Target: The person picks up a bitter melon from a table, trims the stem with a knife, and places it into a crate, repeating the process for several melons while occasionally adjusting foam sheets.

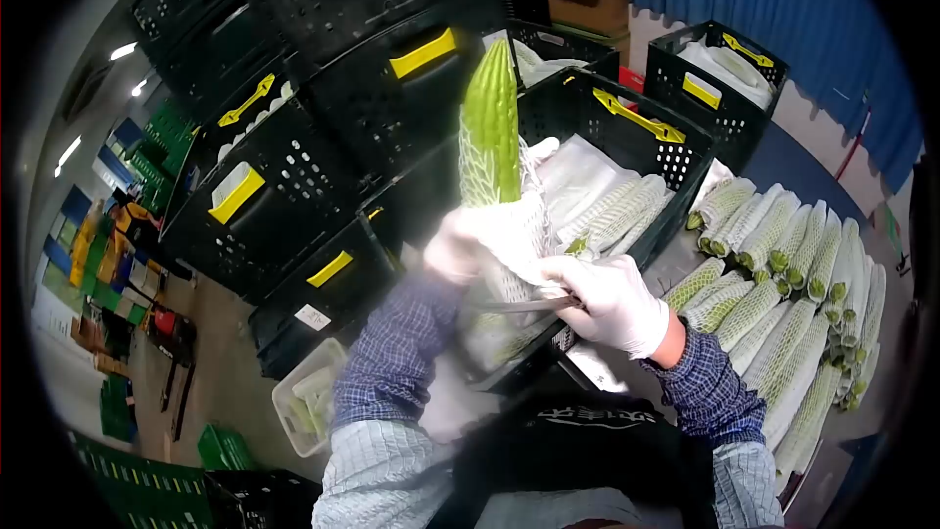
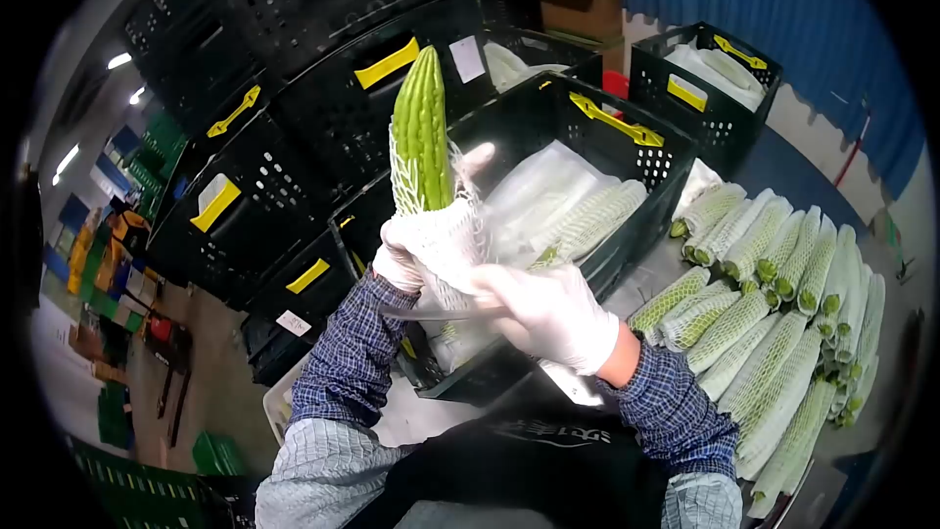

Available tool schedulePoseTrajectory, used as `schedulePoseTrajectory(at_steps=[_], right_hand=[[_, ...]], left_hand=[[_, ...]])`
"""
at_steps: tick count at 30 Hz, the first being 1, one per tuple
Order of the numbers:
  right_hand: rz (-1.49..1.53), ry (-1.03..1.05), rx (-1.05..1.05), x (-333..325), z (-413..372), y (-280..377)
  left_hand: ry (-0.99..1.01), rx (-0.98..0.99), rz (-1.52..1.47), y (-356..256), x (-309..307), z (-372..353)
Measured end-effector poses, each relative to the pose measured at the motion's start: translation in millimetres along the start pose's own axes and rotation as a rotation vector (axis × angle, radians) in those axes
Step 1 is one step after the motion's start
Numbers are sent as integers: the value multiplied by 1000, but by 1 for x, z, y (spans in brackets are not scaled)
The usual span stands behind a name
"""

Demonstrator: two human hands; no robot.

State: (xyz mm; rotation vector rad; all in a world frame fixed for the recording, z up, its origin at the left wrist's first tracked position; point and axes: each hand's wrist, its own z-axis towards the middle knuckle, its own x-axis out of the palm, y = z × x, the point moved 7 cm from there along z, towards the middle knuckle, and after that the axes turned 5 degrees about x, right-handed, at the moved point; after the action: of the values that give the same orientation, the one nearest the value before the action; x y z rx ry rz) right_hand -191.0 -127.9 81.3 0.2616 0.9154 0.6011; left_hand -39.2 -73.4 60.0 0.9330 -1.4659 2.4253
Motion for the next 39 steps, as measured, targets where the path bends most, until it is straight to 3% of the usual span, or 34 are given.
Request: schedulePoseTrajectory(at_steps=[5,8,11,13,15,19,20,21,23,25,32,39], right_hand=[[-49,-49,39,1,-6,-21],[-45,-39,90,-7,-7,-24],[-63,-85,55,-10,-14,-31],[-33,-103,85,-12,-18,-35],[-23,-145,92,-16,-19,-36],[296,-185,276,-24,-28,-54],[452,-273,406,-22,-32,-65],[506,-335,345,-26,-29,-65],[766,-362,646,-29,-39,-75],[822,-412,697,-33,-41,-82],[1063,-408,590,-32,-44,-79],[1017,-424,595,-33,-47,-77]], left_hand=[[-9,60,373,-8,-21,-3],[-171,249,783,-19,-29,-4],[-213,529,1391,-30,-16,-6],[-167,544,1304,-25,-15,-5],[-148,677,1505,-29,-4,-7],[-41,992,1844,-32,12,-12],[-28,991,1934,-32,12,-12],[-32,1022,1981,-30,12,-13],[1,1036,2044,-29,16,-15],[40,1106,1988,-27,18,-18],[98,1101,2040,-22,30,-19],[85,1268,2080,-21,31,-26]])
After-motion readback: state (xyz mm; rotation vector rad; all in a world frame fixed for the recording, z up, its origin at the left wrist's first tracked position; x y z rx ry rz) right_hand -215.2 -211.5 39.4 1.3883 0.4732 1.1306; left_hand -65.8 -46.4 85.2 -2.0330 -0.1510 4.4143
